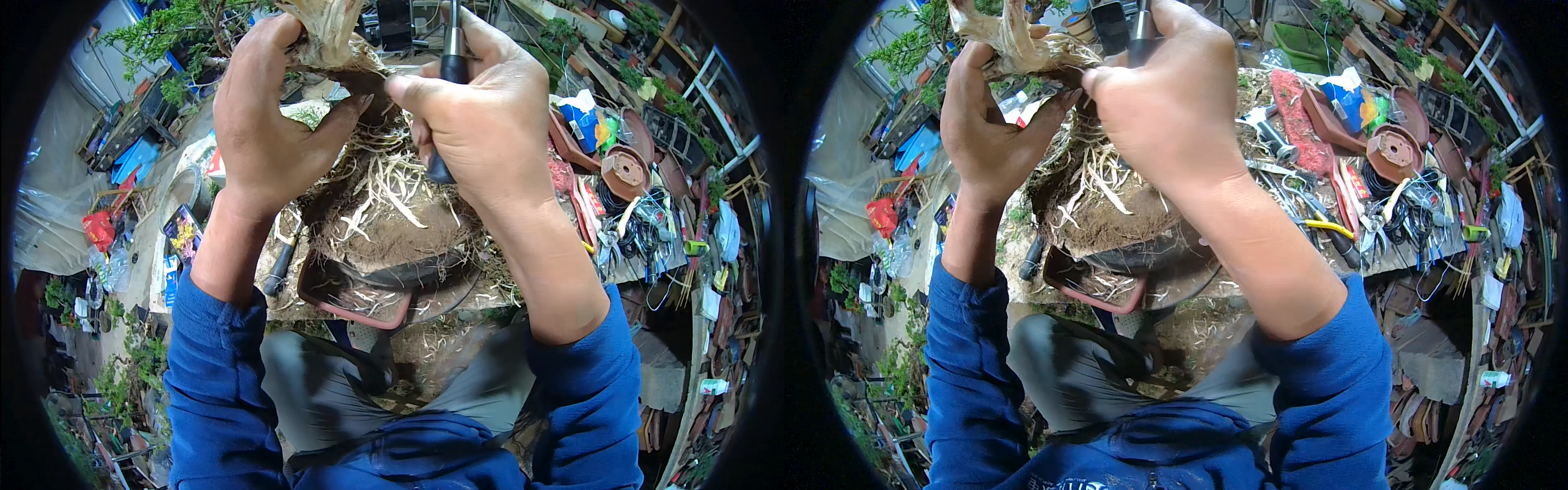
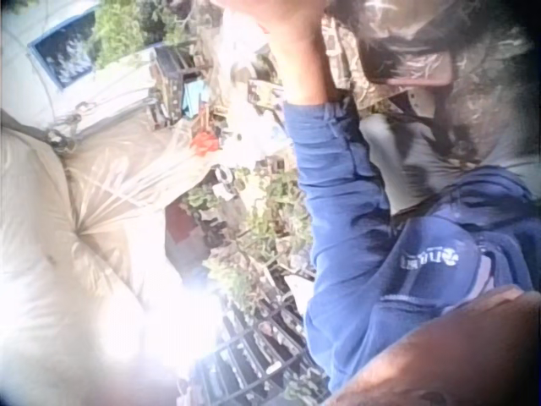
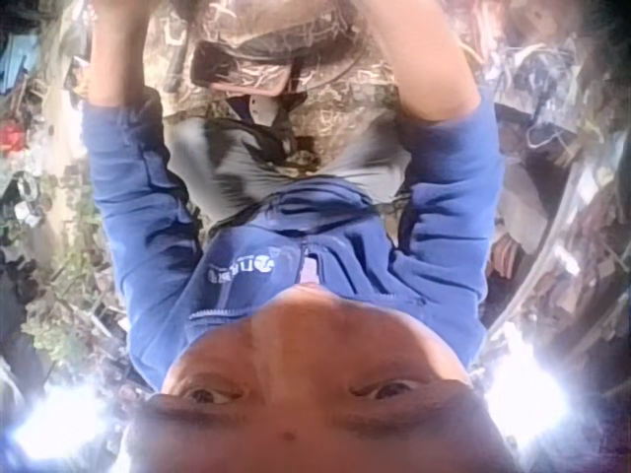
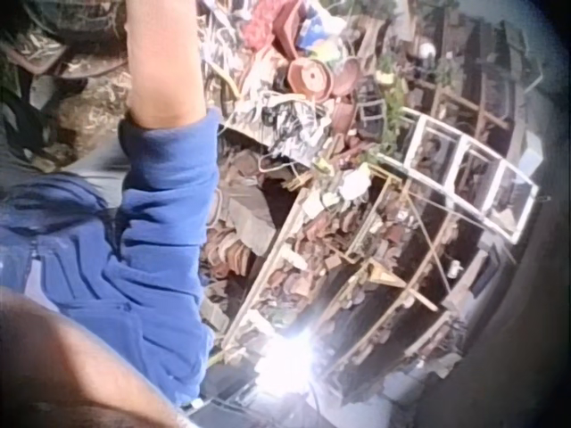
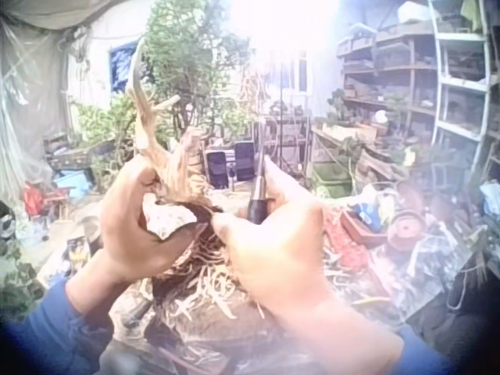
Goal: The person uses a curved carving knife to remove bark and shape a small branch held in the left hand. Wood shavings accumulate on the work surface as the person repeatedly scrapes and refines the branch's surface.
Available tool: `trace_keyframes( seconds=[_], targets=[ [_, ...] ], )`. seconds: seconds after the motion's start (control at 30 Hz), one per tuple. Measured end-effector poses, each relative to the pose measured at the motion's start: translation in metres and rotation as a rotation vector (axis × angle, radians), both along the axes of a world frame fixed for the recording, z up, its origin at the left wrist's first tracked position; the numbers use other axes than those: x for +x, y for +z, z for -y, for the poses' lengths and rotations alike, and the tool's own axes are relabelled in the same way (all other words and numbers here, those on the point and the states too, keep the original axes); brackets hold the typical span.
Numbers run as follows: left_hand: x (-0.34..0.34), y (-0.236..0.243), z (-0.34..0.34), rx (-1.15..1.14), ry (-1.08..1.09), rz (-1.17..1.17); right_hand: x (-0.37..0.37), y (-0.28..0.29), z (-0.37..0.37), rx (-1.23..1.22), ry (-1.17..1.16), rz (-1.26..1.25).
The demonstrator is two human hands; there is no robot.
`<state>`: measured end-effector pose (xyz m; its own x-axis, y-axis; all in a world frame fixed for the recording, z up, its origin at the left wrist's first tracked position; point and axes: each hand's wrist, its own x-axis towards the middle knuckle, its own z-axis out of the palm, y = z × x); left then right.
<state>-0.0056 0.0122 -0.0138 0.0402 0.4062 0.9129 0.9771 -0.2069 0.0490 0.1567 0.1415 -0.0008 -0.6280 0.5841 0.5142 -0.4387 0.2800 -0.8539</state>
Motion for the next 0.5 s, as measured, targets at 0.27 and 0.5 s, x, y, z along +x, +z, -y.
trace_keyframes(
  seconds=[0.27,0.5],
  targets=[
    [0.004,0.002,-0.007,0.023,-0.154,0.026,0.021,-0.013,-0.016,-0.11,-0.033,0.145],
    [0.009,0.007,-0.009,0.188,0.208,-0.199,0.067,-0.02,0.005,0.229,-0.086,0.248]
  ],
)
